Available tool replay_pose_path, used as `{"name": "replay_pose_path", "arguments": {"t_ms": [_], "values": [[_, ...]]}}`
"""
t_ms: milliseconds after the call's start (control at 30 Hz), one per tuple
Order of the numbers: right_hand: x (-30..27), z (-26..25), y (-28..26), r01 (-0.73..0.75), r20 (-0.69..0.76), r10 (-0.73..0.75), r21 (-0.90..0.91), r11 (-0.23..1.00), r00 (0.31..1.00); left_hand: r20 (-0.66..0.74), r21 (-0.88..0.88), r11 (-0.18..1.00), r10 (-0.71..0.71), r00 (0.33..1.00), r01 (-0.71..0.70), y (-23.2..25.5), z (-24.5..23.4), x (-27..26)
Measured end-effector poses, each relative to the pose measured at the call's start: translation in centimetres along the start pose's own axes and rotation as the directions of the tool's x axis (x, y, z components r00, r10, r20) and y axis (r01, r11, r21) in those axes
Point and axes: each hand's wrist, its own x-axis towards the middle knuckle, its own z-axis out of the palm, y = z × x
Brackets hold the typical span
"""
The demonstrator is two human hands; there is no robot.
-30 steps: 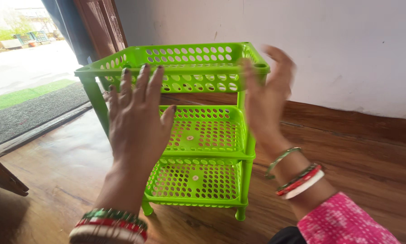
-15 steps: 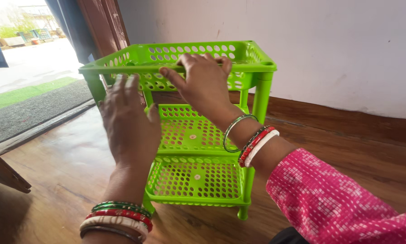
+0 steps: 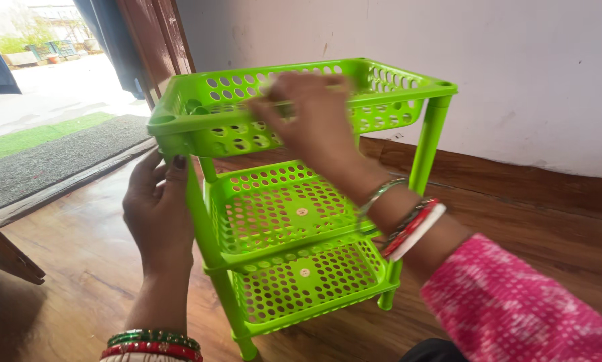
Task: The person assembles a green three-tier plastic storage rack by hand. They insert vertical support poles into the basket tiers and secure each corner with small green plastic fasteners, working around the top tier to lock the structure together.
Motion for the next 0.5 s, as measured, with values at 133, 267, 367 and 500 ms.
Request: {"name": "replay_pose_path", "arguments": {"t_ms": [133, 267, 367, 500], "values": [[0.7, 2.6, -5.3, 0.092, 0.182, -0.116, 0.136, 0.986, 0.976, 0.147, -0.284, 0.959, 0.027, 0.989, 0.016, 0.7, -0.1, -0.7], [0.4, 3.1, -7.8, 0.053, 0.162, -0.074, 0.127, 0.990, 0.984, 0.159, -0.357, 0.929, -0.037, 0.987, 0.093, 0.9, -0.3, -1.0], [-0.3, 3.1, -8.6, 0.026, 0.124, -0.036, 0.087, 0.996, 0.992, 0.139, -0.427, 0.902, -0.002, 0.990, 0.062, 0.8, -0.2, -1.1], [-0.8, 3.5, -9.0, 0.029, 0.082, -0.031, 0.032, 0.999, 0.996, 0.077, -0.461, 0.884, -0.052, 0.996, 0.082, 0.5, 0.2, -1.6]]}}
